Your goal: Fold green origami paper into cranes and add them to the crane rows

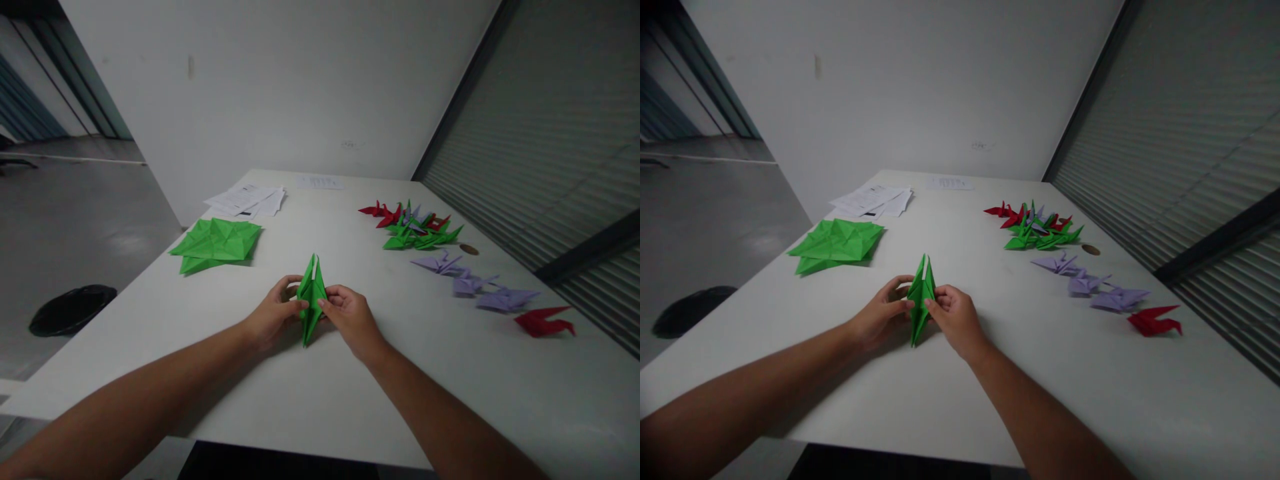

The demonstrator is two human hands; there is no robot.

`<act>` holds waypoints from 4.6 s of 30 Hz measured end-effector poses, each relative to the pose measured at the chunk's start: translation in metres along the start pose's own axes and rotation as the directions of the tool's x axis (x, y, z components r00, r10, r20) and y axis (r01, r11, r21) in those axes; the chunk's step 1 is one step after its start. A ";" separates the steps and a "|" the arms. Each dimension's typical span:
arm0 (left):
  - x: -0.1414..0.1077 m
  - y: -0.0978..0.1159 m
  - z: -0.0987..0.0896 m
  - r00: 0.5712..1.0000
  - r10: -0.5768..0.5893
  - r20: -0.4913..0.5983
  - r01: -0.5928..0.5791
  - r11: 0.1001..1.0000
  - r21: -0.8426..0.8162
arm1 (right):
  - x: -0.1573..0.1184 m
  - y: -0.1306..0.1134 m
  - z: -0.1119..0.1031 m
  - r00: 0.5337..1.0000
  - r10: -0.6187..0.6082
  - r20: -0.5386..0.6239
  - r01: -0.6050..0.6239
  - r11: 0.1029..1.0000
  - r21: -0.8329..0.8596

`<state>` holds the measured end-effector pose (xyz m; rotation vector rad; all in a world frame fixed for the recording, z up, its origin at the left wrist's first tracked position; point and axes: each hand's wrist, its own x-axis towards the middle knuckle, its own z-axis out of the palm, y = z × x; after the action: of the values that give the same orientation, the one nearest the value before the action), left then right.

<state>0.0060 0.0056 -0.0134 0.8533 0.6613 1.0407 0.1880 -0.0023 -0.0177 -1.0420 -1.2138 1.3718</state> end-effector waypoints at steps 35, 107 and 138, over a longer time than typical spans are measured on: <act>0.009 -0.008 -0.007 0.984 -0.076 -0.160 0.093 0.990 0.104 | 0.007 0.007 -0.003 0.994 0.107 -0.027 -0.104 0.991 0.088; 0.000 -0.002 -0.011 0.971 -0.193 0.139 0.145 0.943 0.300 | 0.005 -0.019 -0.026 0.988 0.041 0.147 -0.049 0.997 0.051; -0.001 -0.005 -0.010 0.988 -0.044 0.151 -0.048 0.832 0.553 | 0.009 -0.017 -0.032 0.955 0.269 0.121 -0.244 0.951 -0.188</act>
<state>0.0000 0.0059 -0.0224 1.4316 0.8448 0.7716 0.2204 0.0109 -0.0045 -1.2751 -1.3582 1.5885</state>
